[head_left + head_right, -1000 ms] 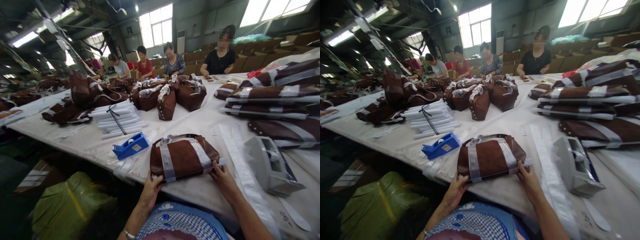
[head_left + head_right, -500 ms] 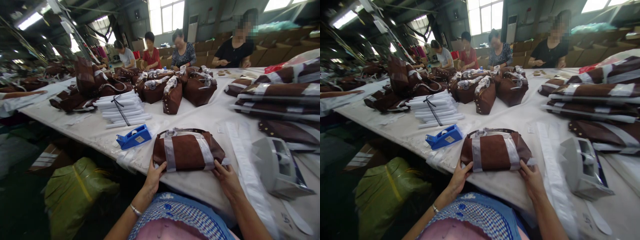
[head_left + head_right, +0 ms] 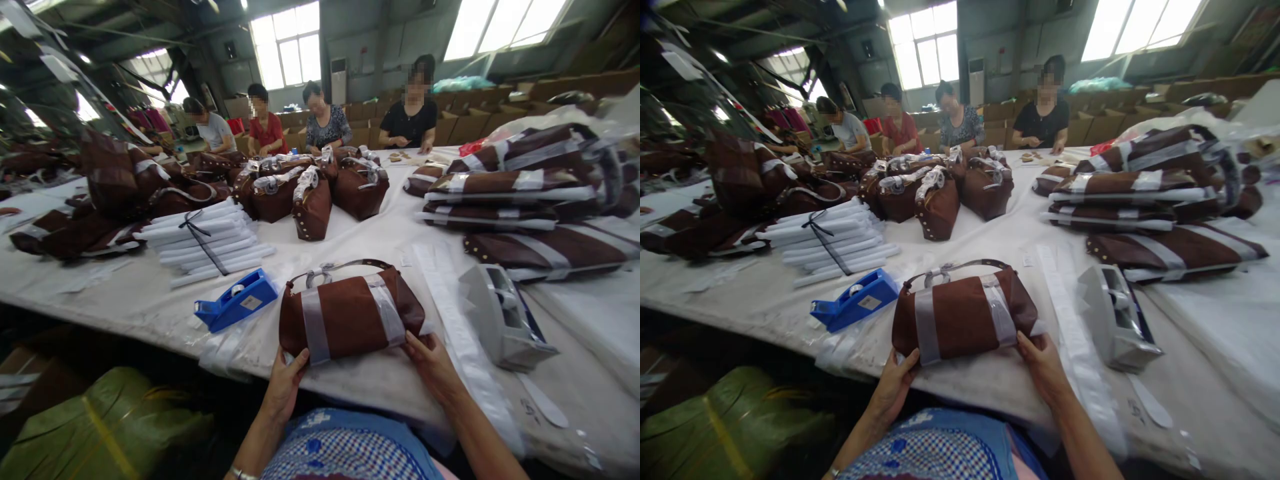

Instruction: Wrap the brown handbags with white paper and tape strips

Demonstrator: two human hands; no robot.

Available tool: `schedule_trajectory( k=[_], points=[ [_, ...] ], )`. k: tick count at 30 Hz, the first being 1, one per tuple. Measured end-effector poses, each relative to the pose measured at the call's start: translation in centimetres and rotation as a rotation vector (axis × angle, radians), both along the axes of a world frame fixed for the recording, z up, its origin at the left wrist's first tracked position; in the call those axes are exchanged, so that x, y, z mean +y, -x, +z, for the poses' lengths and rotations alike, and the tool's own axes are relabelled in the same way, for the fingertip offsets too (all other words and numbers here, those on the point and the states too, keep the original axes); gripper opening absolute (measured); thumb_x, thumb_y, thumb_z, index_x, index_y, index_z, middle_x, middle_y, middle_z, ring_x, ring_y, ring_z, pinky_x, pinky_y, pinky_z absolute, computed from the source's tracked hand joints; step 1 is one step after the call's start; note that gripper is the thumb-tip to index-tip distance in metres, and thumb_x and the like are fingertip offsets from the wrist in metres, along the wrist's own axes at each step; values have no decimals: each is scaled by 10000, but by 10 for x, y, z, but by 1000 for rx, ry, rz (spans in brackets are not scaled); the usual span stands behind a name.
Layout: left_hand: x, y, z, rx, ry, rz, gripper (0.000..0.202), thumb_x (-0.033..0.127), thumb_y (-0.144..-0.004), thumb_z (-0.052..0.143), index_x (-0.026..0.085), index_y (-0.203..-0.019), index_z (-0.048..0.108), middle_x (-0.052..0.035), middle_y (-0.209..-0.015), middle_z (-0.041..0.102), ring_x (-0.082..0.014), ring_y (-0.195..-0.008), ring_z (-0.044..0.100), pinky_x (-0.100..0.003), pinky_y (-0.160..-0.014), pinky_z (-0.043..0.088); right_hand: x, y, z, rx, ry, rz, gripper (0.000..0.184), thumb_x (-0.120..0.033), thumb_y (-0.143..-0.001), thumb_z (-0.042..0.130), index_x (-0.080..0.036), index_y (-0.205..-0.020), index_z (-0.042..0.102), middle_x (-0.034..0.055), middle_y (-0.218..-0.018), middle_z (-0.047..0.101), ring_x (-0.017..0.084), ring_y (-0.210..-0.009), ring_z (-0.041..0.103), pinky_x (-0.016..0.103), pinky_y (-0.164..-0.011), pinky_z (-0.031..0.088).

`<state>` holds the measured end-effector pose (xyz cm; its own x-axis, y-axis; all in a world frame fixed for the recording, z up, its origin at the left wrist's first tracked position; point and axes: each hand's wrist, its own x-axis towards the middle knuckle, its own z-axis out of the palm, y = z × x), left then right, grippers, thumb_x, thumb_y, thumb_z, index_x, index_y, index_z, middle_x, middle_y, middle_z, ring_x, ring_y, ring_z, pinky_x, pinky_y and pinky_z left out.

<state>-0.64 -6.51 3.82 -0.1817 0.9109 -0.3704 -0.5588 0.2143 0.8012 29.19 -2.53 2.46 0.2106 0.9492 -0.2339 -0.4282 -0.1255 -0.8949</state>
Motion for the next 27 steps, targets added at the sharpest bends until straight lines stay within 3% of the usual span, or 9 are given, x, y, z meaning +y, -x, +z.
schedule_trajectory(
  k=[5, 8, 10, 12, 14, 17, 22, 27],
  points=[
    [9, 2, 3, 34, 107, -15, 735, 225, -726, 869, 301, -1353, 494, -79, -1360, 622, -272, -1187, 644, -401, -1000, 547, 1, 3, 5, -47, 50, 15, 409, -420, -686, 858, -273, -1023, 679, 22, -1032, 730, 262, -1072, 669, 320, -831, 614],
    [13, 4, 6, 38, 153, -32, 697, 222, -741, 858, 302, -1339, 509, -75, -1326, 646, -272, -1137, 673, -406, -964, 566, 1, 1, 21, -93, 92, 8, 587, -464, -690, 834, -319, -1216, 619, 32, -1232, 678, 294, -1240, 586, 362, -903, 594],
    [14, 4, 5, 39, 153, -34, 691, 225, -748, 854, 302, -1342, 509, -78, -1319, 650, -274, -1129, 677, -405, -957, 568, -1, -3, 37, -281, 69, -143, 806, -479, -674, 832, -347, -1392, 489, 35, -1432, 551, 305, -1370, 465, 416, -1045, 509],
    [13, 4, 4, 47, 153, -29, 696, 228, -751, 854, 303, -1349, 505, -81, -1323, 648, -275, -1134, 675, -402, -958, 567, -2, -7, 53, -608, -42, -311, 837, -478, -711, 798, -354, -1454, 433, 20, -1536, 439, 300, -1444, 355, 454, -1178, 349],
    [13, 3, 3, 48, 153, -24, 704, 227, -750, 854, 305, -1355, 501, -82, -1329, 643, -277, -1143, 670, -406, -963, 564, 3, -6, 65, -925, -234, -306, 620, -463, -813, 700, -345, -1395, 522, 5, -1536, 439, 285, -1464, 315, 467, -1234, 221],
    [13, 1, 3, 49, 155, -17, 709, 230, -744, 859, 299, -1353, 504, -86, -1332, 640, -282, -1158, 661, -415, -978, 554, 25, 4, 66, -1182, -436, -158, 334, -450, -894, 589, -315, -1189, 670, 19, -1509, 470, 292, -1472, 290, 507, -1231, 201],
    [13, 14, 12, 96, 142, -26, 788, 250, -704, 885, 297, -1386, 492, -101, -1322, 646, -300, -1203, 633, -453, -1018, 522, 67, 19, 44, -1342, -422, -57, 257, -473, -846, 644, -243, -952, 689, 69, -1556, 393, 389, -1481, 217, 620, -1175, 235],
    [17, 50, 23, 262, 93, -45, 719, 219, -663, 891, 262, -1312, 584, -99, -1403, 588, -328, -1366, 483, -483, -1137, 398, 70, 27, 38, -1330, -393, 76, 216, -461, -828, 673, -252, -775, 662, 48, -1499, 471, 387, -1466, 254, 629, -1154, 265]
  ],
)
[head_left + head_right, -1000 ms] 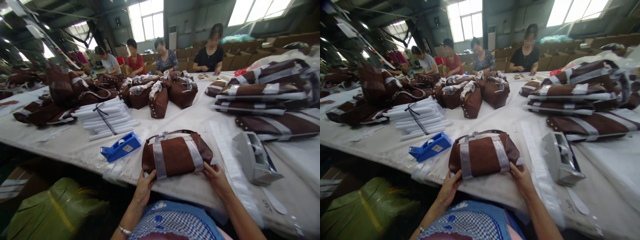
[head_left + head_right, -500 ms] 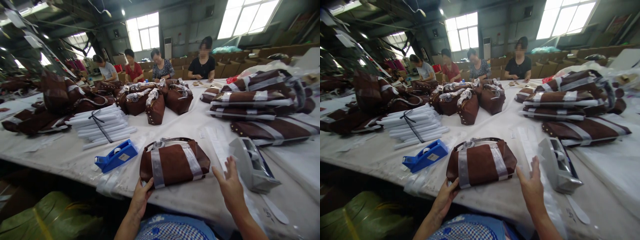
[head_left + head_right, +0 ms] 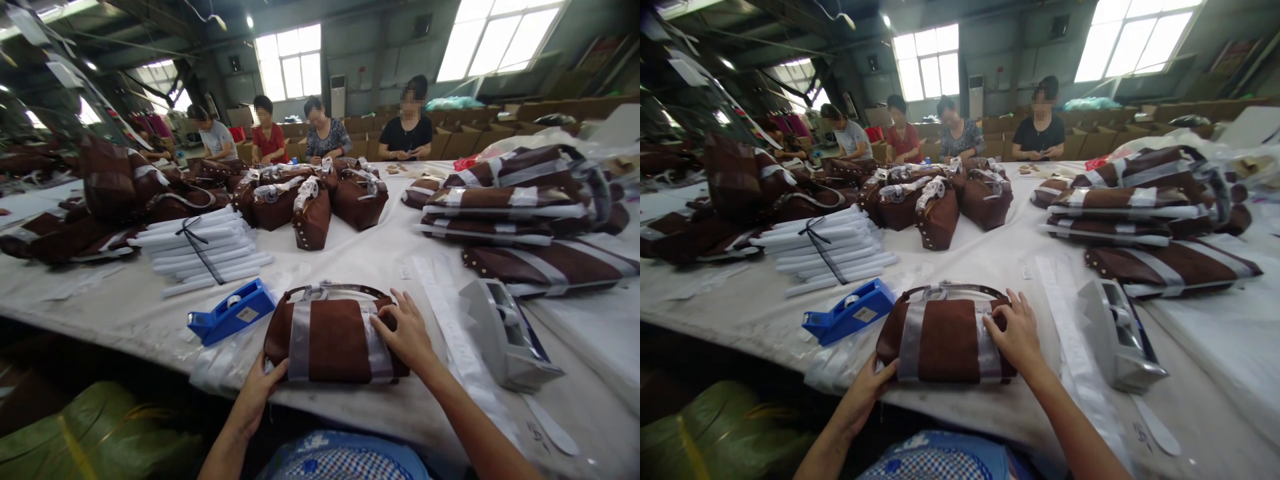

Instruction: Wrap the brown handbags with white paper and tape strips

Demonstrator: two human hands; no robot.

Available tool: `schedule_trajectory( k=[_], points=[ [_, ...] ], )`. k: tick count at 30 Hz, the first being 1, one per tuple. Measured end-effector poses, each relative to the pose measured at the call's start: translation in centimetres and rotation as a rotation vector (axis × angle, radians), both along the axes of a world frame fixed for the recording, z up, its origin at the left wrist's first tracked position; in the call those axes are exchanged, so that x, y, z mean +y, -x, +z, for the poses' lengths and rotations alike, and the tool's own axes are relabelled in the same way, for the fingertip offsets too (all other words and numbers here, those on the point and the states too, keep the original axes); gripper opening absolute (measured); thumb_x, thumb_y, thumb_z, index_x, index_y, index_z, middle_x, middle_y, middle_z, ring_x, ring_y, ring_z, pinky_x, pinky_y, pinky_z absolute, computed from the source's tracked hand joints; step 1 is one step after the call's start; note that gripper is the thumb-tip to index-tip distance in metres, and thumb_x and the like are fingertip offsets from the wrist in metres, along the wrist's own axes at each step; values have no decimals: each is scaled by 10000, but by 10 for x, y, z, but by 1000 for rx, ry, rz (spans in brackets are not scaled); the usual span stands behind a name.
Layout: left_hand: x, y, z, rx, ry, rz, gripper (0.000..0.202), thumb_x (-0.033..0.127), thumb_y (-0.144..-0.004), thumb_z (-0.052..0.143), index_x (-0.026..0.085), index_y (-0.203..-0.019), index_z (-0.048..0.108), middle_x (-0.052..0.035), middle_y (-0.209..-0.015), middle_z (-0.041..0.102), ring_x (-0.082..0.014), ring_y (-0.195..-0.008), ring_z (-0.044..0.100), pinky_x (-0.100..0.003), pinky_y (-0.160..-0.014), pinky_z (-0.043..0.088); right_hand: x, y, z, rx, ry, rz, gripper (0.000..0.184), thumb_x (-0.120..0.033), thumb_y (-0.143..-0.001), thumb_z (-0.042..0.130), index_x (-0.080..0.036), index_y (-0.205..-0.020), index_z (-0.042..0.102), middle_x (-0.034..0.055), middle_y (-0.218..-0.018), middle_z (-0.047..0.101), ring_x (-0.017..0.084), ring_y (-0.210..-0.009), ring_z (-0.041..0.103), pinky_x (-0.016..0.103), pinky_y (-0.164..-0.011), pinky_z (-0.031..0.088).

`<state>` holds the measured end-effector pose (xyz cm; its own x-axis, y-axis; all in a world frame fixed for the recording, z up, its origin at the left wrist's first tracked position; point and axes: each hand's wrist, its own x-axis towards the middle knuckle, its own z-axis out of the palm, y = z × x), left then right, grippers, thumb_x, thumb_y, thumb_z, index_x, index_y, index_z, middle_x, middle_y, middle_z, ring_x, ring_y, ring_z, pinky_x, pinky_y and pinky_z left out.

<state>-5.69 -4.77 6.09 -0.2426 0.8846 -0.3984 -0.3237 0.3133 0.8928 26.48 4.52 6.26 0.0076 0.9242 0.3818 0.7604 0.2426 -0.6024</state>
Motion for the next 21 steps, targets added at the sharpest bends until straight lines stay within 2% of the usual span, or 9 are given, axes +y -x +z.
schedule_trajectory(
  k=[3, 5, 7, 9, 11, 13, 17, 19, 21],
  points=[
    [4, 6, 15, 375, -149, 138, 722, 163, -603, 904, 261, -1264, 631, -70, -1508, 482, -313, -1488, 276, -438, -1232, 219, -8, 5, 0, 118, 40, 46, 214, -452, -874, 611, -252, -832, 676, 73, -1463, 511, 341, -1433, 346, 558, -1165, 303],
    [8, -6, 32, 596, -298, 172, 618, 202, -658, 876, 294, -1231, 664, -29, -1505, 482, -296, -1496, 253, -416, -1251, 142, -13, 9, -1, 206, 59, 38, 236, -447, -913, 552, -247, -893, 675, 93, -1422, 547, 309, -1382, 431, 521, -1159, 333],
    [17, -31, 50, 642, -427, 60, 386, 270, -758, 807, 317, -1133, 727, -28, -1354, 608, -303, -1412, 389, -410, -1244, 171, -17, 12, -5, 268, 59, 0, 236, -440, -925, 530, -245, -957, 658, 99, -1393, 567, 291, -1345, 477, 510, -1154, 346],
    [31, -64, 63, 559, -506, -149, 160, 314, -808, 758, 314, -967, 781, -54, -1131, 697, -321, -1254, 527, -416, -1199, 272, -20, 14, -10, 298, 33, -36, 261, -432, -917, 541, -237, -1065, 631, 110, -1405, 553, 286, -1349, 472, 512, -1161, 339],
    [50, -99, 67, 588, -574, -366, 117, 323, -853, 707, 305, -935, 788, -66, -1057, 701, -305, -1133, 581, -406, -1138, 344, -21, 16, -16, 318, -1, -57, 379, -422, -911, 551, -214, -1227, 573, 134, -1437, 521, 283, -1367, 453, 510, -1172, 329],
    [67, -127, 63, 757, -612, -504, 141, 306, -883, 669, 288, -970, 778, -73, -1036, 692, -279, -1066, 597, -379, -1059, 402, -20, 15, -22, 330, -29, -63, 489, -413, -911, 550, -186, -1342, 508, 155, -1459, 496, 284, -1386, 433, 505, -1183, 320],
    [89, -155, 53, 1172, -524, -637, 150, 329, -866, 694, 241, -976, 745, -94, -1042, 667, -270, -1041, 594, -339, -926, 448, -20, 14, -33, 291, -89, -59, 547, -383, -924, 534, -177, -1424, 450, 159, -1476, 478, 283, -1400, 417, 502, -1185, 330],
    [96, -158, 55, 1264, -407, -724, 176, 378, -873, 680, 228, -950, 728, -91, -1055, 664, -265, -1037, 594, -335, -901, 442, -21, 14, -38, 246, -128, -57, 556, -354, -934, 519, -187, -1455, 419, 152, -1482, 474, 284, -1406, 408, 520, -1179, 339],
    [104, -157, 60, 1272, -295, -813, 209, 417, -865, 675, 214, -889, 720, -74, -994, 679, -251, -980, 604, -333, -875, 436, -22, 15, -40, 199, -159, -60, 568, -327, -941, 506, -192, -1480, 388, 147, -1489, 469, 291, -1414, 394, 543, -1170, 349]
  ],
)
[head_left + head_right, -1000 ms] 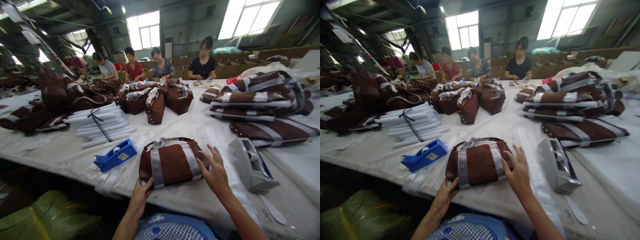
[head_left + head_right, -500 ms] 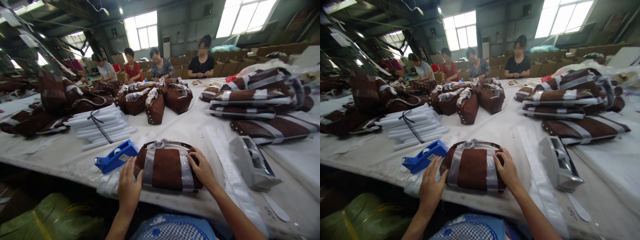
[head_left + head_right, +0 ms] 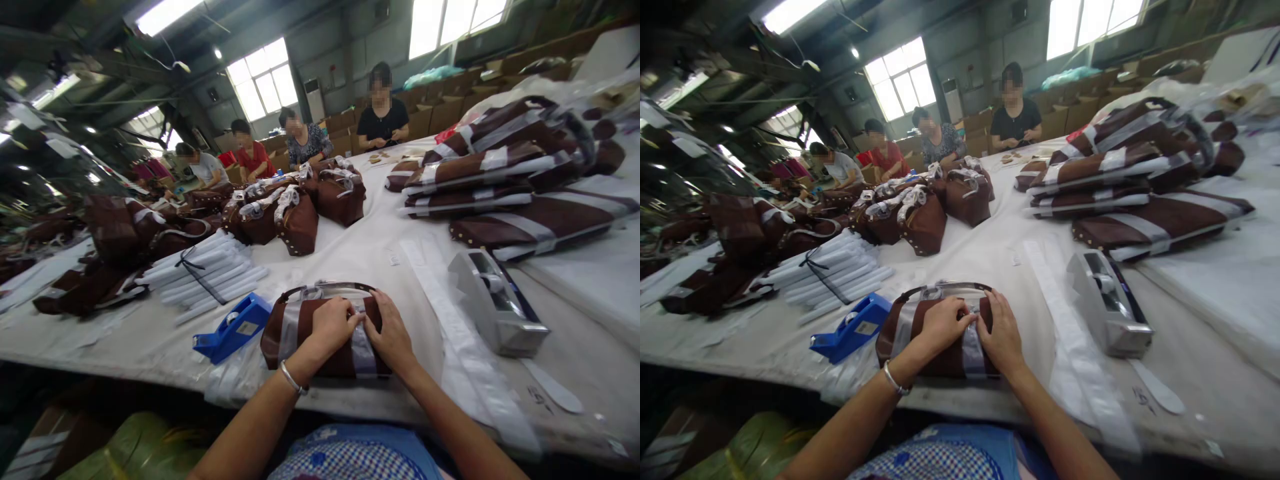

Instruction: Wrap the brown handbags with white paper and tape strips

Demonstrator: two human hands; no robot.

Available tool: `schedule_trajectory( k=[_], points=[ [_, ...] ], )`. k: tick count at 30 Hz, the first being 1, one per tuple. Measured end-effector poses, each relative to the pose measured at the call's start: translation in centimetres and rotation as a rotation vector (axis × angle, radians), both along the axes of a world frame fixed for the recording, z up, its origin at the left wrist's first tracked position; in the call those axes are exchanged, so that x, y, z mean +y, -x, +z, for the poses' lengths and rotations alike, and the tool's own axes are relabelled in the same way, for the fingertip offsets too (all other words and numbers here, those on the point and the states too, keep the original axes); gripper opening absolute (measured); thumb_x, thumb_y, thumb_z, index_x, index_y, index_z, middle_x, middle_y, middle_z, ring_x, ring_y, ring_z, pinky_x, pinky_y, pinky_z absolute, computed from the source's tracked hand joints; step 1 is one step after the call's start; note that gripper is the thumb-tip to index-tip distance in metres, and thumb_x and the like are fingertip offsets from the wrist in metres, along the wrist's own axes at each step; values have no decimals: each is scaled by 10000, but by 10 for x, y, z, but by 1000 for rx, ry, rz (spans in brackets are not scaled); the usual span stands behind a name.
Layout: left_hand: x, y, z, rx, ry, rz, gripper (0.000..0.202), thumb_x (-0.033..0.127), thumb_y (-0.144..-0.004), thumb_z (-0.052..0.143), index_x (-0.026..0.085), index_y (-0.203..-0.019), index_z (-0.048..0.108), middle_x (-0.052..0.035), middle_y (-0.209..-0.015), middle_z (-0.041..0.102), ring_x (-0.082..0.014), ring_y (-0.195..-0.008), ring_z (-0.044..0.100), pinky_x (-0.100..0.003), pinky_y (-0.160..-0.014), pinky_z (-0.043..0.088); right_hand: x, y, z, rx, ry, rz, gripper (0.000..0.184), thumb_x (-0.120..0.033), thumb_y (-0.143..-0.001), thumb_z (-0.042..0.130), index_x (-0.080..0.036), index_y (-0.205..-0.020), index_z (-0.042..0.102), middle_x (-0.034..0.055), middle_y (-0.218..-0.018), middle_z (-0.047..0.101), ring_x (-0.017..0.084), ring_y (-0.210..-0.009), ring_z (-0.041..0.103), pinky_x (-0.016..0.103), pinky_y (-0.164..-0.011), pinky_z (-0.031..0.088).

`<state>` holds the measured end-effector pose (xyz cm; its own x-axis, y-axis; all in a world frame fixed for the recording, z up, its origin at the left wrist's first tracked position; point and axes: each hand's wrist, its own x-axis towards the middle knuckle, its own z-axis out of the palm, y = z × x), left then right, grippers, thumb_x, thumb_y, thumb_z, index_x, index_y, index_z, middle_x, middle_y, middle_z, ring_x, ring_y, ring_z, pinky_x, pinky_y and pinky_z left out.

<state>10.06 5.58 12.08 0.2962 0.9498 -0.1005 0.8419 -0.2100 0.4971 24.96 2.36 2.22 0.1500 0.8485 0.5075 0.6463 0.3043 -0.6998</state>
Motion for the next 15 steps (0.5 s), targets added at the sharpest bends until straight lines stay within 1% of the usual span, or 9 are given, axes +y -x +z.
schedule_trajectory(
  k=[2, 4, 6, 9, 11, 13, 15],
  points=[
    [11, 1, 5, 11, 108, -15, 247, 439, -823, 706, 194, -788, 712, -47, -840, 680, -228, -864, 608, -320, -814, 434, -1, 1, -1, -38, -6, -6, 588, -311, -938, 507, -198, -1498, 367, 143, -1500, 458, 301, -1418, 384, 555, -1157, 366],
    [23, 1, 8, -11, 224, -35, 271, 438, -761, 754, 179, -704, 701, -14, -690, 644, -193, -742, 586, -292, -725, 422, -1, 1, -1, -64, 6, -7, 614, -298, -930, 515, -205, -1513, 348, 140, -1513, 442, 307, -1420, 377, 553, -1147, 382],
    [33, 1, 8, -67, 357, -38, 276, 430, -708, 787, 170, -678, 699, 14, -616, 606, -153, -650, 542, -265, -642, 390, -1, 1, -1, -77, 17, -9, 639, -287, -925, 517, -209, -1529, 323, 140, -1526, 422, 312, -1424, 370, 552, -1145, 384],
    [41, 0, 7, -169, 546, 16, 339, 469, -632, 824, 160, -702, 704, 43, -559, 542, -106, -541, 440, -250, -529, 305, -1, 0, 0, -81, 28, -7, 660, -286, -931, 511, -215, -1548, 287, 143, -1542, 400, 321, -1431, 357, 558, -1144, 381],
    [42, -2, 7, -242, 647, 70, 410, 509, -566, 850, 157, -705, 691, 57, -537, 493, -85, -497, 371, -248, -483, 235, -2, -1, 0, -77, 37, 1, 665, -293, -937, 508, -225, -1556, 273, 140, -1550, 389, 326, -1436, 348, 561, -1142, 381],
    [42, -2, 6, -329, 711, 117, 452, 523, -517, 869, 160, -688, 662, 66, -547, 466, -72, -490, 330, -245, -465, 190, -2, -1, 1, -69, 48, 12, 674, -290, -941, 503, -237, -1564, 252, 134, -1558, 378, 325, -1443, 337, 562, -1145, 376],
    [40, 0, 4, -426, 744, 155, 469, 523, -505, 876, 162, -685, 637, 67, -586, 467, -61, -503, 310, -238, -460, 167, -2, -2, 1, -62, 62, 26, 683, -279, -943, 497, -245, -1571, 230, 127, -1570, 362, 322, -1452, 321, 562, -1152, 366]
  ],
)
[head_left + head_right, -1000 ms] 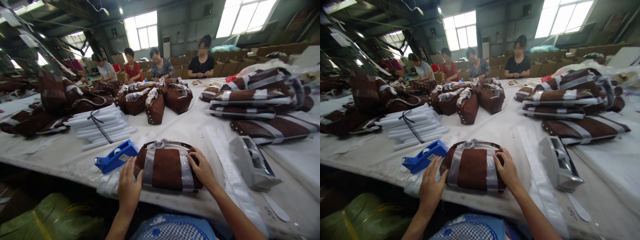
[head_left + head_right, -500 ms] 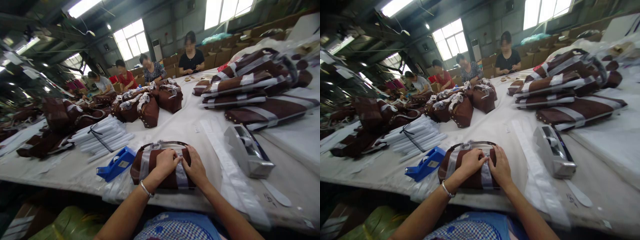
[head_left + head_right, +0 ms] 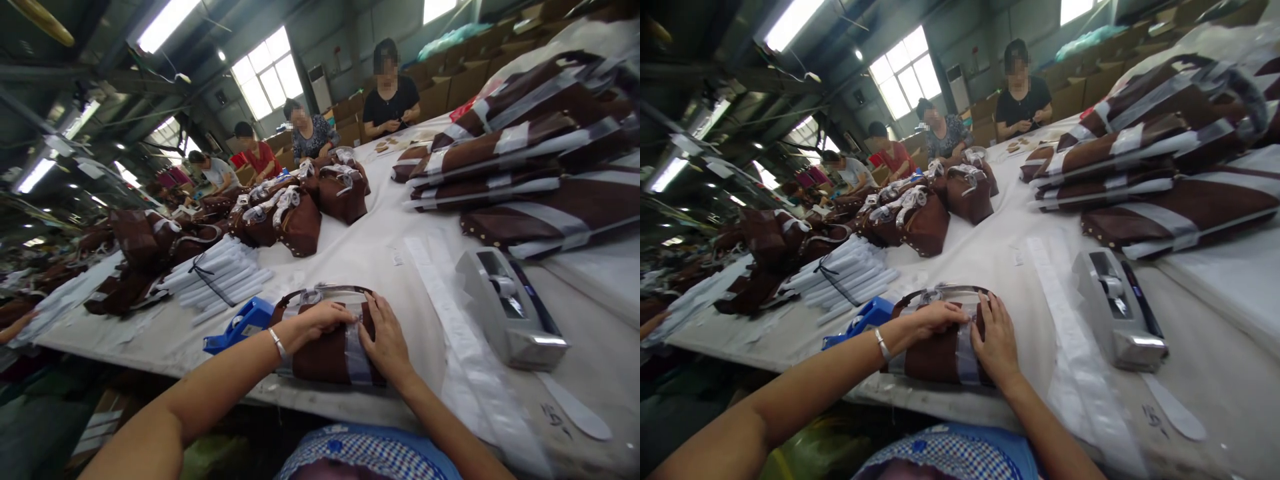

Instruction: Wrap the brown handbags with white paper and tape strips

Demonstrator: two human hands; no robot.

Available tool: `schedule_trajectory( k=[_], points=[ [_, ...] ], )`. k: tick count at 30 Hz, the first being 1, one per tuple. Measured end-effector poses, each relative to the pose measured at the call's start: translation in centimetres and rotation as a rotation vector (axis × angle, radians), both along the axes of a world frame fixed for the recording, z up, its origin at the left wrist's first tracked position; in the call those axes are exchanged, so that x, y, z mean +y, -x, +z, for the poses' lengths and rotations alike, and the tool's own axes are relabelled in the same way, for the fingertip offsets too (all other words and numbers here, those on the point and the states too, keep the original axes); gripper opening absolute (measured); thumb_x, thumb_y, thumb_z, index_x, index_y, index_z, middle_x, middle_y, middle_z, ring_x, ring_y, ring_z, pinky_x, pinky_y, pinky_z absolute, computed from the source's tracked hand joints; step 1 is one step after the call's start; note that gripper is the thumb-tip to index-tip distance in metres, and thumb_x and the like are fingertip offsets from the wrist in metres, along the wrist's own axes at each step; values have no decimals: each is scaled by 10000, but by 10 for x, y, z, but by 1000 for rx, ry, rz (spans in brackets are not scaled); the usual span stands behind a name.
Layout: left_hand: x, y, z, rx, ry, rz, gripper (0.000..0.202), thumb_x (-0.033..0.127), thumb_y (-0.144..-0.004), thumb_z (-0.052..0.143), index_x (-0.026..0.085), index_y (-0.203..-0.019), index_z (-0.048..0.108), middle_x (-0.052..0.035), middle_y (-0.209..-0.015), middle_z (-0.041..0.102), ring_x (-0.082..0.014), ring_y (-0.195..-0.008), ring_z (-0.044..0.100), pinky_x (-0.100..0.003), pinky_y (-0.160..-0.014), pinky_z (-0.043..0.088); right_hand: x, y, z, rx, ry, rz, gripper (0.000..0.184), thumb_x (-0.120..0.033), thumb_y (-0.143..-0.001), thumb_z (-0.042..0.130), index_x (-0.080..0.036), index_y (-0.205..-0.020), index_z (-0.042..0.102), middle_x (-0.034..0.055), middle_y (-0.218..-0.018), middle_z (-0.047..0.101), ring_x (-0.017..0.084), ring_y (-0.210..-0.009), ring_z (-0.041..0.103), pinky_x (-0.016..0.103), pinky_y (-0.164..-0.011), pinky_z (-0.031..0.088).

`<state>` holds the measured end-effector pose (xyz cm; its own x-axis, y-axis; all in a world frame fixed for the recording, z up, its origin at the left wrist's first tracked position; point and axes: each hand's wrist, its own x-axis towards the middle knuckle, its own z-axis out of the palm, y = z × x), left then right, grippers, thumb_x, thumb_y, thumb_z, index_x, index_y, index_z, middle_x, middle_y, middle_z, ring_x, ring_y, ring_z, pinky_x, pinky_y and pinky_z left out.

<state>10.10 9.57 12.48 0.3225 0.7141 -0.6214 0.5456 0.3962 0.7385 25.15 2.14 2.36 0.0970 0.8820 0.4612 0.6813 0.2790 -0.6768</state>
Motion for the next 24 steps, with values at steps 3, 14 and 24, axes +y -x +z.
schedule_trajectory(
  k=[3, 14, 24],
  points=[
    [-4, 7, -5, -111, 40, 79, 471, 521, -538, 873, 163, -738, 641, 70, -630, 464, -51, -514, 285, -230, -464, 138, 0, -1, 2, 0, 31, 20, 683, -265, -948, 488, -253, -1574, 216, 120, -1586, 337, 324, -1464, 298, 566, -1151, 363],
    [-15, 17, -13, -354, 62, 247, 459, 470, -555, 896, 141, -788, 676, 39, -724, 509, -37, -573, 330, -218, -498, 134, 2, -4, 4, -46, 96, 75, 693, -245, -943, 498, -256, -1575, 212, 111, -1616, 279, 325, -1485, 246, 566, -1159, 346],
    [-17, 11, 5, -222, 28, 127, 298, 378, -629, 833, 156, -749, 673, 19, -689, 578, -84, -642, 483, -203, -539, 276, 8, -12, 3, 132, 145, 131, 750, -237, -837, 544, -217, -1545, 299, 105, -1564, 387, 283, -1464, 312, 519, -1198, 304]
  ],
)
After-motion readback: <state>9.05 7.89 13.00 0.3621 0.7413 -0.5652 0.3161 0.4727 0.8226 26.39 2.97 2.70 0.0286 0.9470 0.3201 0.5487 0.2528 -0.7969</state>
